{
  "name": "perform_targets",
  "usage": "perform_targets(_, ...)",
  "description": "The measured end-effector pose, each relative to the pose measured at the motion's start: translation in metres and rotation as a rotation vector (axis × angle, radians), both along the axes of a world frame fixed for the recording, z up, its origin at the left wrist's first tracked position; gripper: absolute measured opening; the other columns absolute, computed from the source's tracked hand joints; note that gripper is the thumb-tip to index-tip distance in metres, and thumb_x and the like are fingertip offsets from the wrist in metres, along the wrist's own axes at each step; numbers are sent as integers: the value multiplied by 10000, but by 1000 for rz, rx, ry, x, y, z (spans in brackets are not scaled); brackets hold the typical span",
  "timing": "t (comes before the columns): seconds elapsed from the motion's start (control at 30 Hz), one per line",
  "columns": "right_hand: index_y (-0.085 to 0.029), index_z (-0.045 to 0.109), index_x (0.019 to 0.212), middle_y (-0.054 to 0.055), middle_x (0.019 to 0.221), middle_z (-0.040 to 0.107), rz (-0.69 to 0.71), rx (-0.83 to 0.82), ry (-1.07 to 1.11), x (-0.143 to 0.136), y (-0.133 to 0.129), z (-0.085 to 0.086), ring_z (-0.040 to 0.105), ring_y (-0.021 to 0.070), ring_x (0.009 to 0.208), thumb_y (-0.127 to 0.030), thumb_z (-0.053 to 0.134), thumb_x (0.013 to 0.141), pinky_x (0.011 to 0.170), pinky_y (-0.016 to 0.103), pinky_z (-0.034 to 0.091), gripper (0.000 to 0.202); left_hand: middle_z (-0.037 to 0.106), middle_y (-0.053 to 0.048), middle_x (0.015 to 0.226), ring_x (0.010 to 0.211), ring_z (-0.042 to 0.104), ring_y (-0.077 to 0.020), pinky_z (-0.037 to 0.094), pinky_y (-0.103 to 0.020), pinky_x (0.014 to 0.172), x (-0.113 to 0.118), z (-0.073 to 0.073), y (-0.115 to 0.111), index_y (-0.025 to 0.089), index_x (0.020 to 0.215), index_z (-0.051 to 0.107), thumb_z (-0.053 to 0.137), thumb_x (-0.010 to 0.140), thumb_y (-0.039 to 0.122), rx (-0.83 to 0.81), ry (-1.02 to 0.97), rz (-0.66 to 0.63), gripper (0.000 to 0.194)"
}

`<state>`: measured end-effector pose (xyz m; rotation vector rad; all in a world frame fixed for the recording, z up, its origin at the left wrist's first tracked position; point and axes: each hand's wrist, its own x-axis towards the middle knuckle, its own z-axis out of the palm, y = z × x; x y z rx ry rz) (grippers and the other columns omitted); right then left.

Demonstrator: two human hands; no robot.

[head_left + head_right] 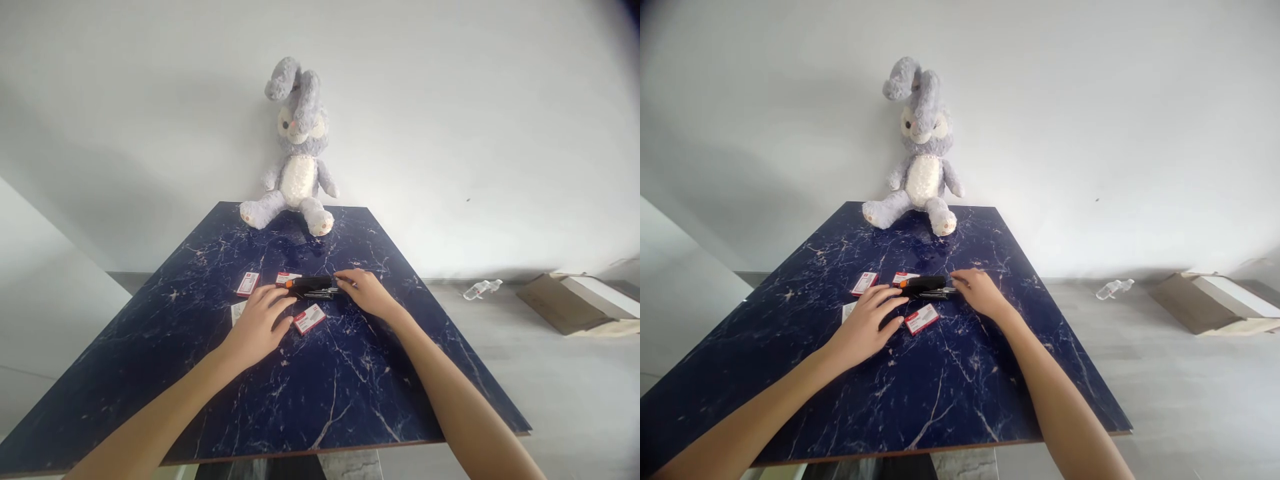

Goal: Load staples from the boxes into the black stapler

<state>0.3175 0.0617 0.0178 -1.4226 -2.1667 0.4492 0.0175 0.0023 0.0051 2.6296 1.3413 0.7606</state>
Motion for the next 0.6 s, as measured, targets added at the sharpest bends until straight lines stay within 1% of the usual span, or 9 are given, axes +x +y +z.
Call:
perform_targets(0.1,-251,712,1107,44,1094,733,82,13,-58,-8,-5,5,649,215,1016,-301,547,949,930,331,479,234,572,-70,1359,1332,415,-312,410,-575,1103,0,-2,0,271,1300,594,517,963,283,2,-16,-6,347)
perform_targets(0.23,-243,721,1025,41,1008,739,118,19,-111,-11,-8,8,644,209,961,-293,544,952,879,302,464,198,571,-64,1357,1332,415,-306,409,-562,1106,1,-1,0,269,1292,598,511,967,283,-9,-7,-3,336)
perform_targets(0.4,-267,703,1015,19,949,738,69,-3,-130,-9,-8,7,653,187,860,-318,570,940,751,254,446,161,569,-66,1357,1329,414,-310,417,-563,1095,1,1,-1,265,1293,594,508,969,292,-19,17,-8,335)
perform_targets(0.6,-293,722,970,2,939,755,2,-51,-105,-7,-8,4,676,190,864,-339,615,908,752,255,455,132,582,-77,1336,1306,439,-316,429,-565,1077,1,0,0,268,1285,602,511,966,285,-2,7,-22,332)
